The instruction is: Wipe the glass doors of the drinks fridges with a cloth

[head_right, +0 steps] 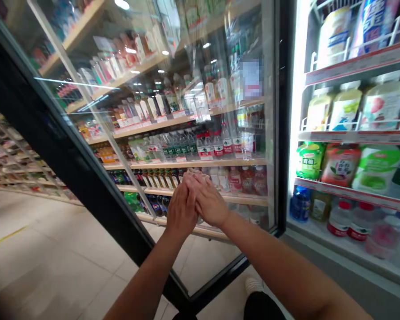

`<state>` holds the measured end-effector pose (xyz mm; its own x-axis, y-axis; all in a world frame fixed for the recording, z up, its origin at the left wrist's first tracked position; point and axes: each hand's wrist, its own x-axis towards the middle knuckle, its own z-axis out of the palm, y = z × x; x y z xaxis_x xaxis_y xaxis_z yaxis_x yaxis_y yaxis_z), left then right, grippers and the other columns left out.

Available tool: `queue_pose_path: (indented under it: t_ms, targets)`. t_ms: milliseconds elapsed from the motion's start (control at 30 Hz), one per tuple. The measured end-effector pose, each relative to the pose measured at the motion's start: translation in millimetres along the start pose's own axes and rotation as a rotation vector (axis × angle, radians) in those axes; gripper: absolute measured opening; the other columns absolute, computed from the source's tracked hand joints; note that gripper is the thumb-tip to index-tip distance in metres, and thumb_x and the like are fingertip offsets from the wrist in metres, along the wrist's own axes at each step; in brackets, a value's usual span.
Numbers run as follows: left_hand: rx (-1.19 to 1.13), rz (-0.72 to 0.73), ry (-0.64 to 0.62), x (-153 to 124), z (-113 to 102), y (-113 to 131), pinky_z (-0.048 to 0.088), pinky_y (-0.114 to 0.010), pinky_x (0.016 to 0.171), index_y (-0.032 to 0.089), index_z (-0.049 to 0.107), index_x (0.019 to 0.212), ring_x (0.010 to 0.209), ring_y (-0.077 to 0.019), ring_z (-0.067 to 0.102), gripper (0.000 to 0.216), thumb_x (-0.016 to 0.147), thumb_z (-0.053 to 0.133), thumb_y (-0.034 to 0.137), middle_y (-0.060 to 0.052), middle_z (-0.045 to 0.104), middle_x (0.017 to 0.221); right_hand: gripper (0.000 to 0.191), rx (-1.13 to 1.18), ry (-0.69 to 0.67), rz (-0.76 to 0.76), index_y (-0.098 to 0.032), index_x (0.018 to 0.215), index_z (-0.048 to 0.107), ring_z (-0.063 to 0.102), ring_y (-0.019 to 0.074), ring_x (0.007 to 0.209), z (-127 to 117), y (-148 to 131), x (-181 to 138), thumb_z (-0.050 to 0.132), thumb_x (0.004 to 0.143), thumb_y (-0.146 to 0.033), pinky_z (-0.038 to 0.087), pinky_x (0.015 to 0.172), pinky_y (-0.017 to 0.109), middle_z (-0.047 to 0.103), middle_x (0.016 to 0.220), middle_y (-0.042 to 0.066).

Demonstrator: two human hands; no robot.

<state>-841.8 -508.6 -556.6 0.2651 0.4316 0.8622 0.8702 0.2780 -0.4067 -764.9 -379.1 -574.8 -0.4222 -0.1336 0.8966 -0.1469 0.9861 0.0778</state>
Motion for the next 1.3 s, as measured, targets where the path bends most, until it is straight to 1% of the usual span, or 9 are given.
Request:
queue_pose_path:
  t_ms: [133, 233, 367, 467, 700, 767, 967, 1167, 1300]
  targets:
    - [0.070, -0.075, -0.111, -19, -35, -4, 0.019, -0.055, 0.125, 0.017, 0.018, 0.161, 0.153, -0.0309, 0.019, 0.082, 0.089, 0.058, 0.018, -0.017, 0.038, 0.158, 0.062, -0.022, 0.012, 0.081, -0.020, 0.160, 0.027, 0.022, 0.0261, 0.154, 24, -5, -17, 0.037, 0.099, -0.020, 0.035, 0.121, 0.055, 0.038, 0.161, 0.012]
    - [0.209, -0.222, -0.136, -32, -46, -11, 0.013, -0.056, 0.125, 0.014, 0.021, 0.160, 0.154, -0.0320, 0.015, 0.077, 0.093, 0.058, 0.026, -0.019, 0.039, 0.157, 0.064, -0.049, 0.041, 0.077, -0.019, 0.160, 0.028, 0.023, 0.0266, 0.154, 27, -3, -14, 0.036, 0.097, -0.017, 0.036, 0.120, 0.055, 0.042, 0.159, 0.012]
    - [0.323, -0.313, -0.138, -39, -37, -20, 0.013, -0.060, 0.124, 0.013, 0.018, 0.160, 0.153, -0.0351, 0.014, 0.078, 0.096, 0.059, 0.029, -0.020, 0.034, 0.158, 0.063, -0.092, 0.113, 0.021, -0.016, 0.160, 0.026, 0.015, 0.0231, 0.156, 5, 12, 43, 0.034, 0.097, -0.018, 0.027, 0.125, 0.052, 0.037, 0.162, 0.011]
    - [0.338, -0.306, -0.124, -41, -29, -22, 0.013, -0.061, 0.124, 0.014, 0.019, 0.160, 0.153, -0.0356, 0.017, 0.078, 0.096, 0.060, 0.029, -0.019, 0.035, 0.158, 0.067, -0.151, 0.234, 0.152, -0.018, 0.162, 0.017, 0.008, 0.0226, 0.157, -8, 27, 80, 0.032, 0.098, -0.019, 0.019, 0.127, 0.053, 0.025, 0.167, 0.008]
    - [0.315, -0.324, -0.096, -45, -24, -27, 0.017, -0.060, 0.122, 0.018, 0.021, 0.160, 0.149, -0.0356, 0.032, 0.075, 0.096, 0.058, 0.031, -0.018, 0.040, 0.156, 0.072, -0.172, 0.285, 0.327, -0.026, 0.162, -0.012, 0.005, 0.0304, 0.157, 26, 23, 12, 0.027, 0.101, -0.023, 0.027, 0.123, 0.061, 0.003, 0.171, 0.008]
    - [0.332, -0.313, -0.100, -46, -22, -30, 0.018, -0.060, 0.122, 0.017, 0.021, 0.160, 0.148, -0.0357, 0.032, 0.075, 0.096, 0.058, 0.031, -0.019, 0.040, 0.155, 0.071, -0.176, 0.258, 0.324, -0.026, 0.162, -0.013, 0.005, 0.0310, 0.157, 24, 25, 16, 0.027, 0.103, -0.028, 0.027, 0.123, 0.062, 0.004, 0.171, 0.009]
    - [0.303, -0.330, -0.097, -47, -18, -33, 0.018, -0.061, 0.122, 0.018, 0.025, 0.159, 0.148, -0.0356, 0.032, 0.072, 0.096, 0.057, 0.032, -0.019, 0.041, 0.155, 0.067, -0.201, 0.308, 0.372, -0.027, 0.158, -0.023, 0.001, 0.0265, 0.158, -4, 49, 88, 0.019, 0.107, -0.037, 0.024, 0.125, 0.058, 0.000, 0.171, 0.009]
    - [0.254, -0.341, -0.075, -47, -18, -33, 0.018, -0.060, 0.122, 0.020, 0.023, 0.160, 0.148, -0.0352, 0.034, 0.074, 0.096, 0.058, 0.031, -0.019, 0.042, 0.155, 0.067, -0.210, 0.266, 0.333, -0.027, 0.160, -0.016, 0.008, 0.0291, 0.157, 21, 34, 21, 0.021, 0.106, -0.032, 0.027, 0.123, 0.059, 0.005, 0.170, 0.010]
    - [0.303, -0.312, -0.084, -47, -18, -33, 0.019, -0.060, 0.121, 0.017, 0.021, 0.160, 0.148, -0.0361, 0.032, 0.076, 0.096, 0.059, 0.032, -0.019, 0.041, 0.155, 0.064, -0.213, 0.299, 0.341, -0.025, 0.162, -0.011, 0.008, 0.0262, 0.157, 8, 58, 40, 0.019, 0.106, -0.033, 0.025, 0.125, 0.056, 0.009, 0.170, 0.011]
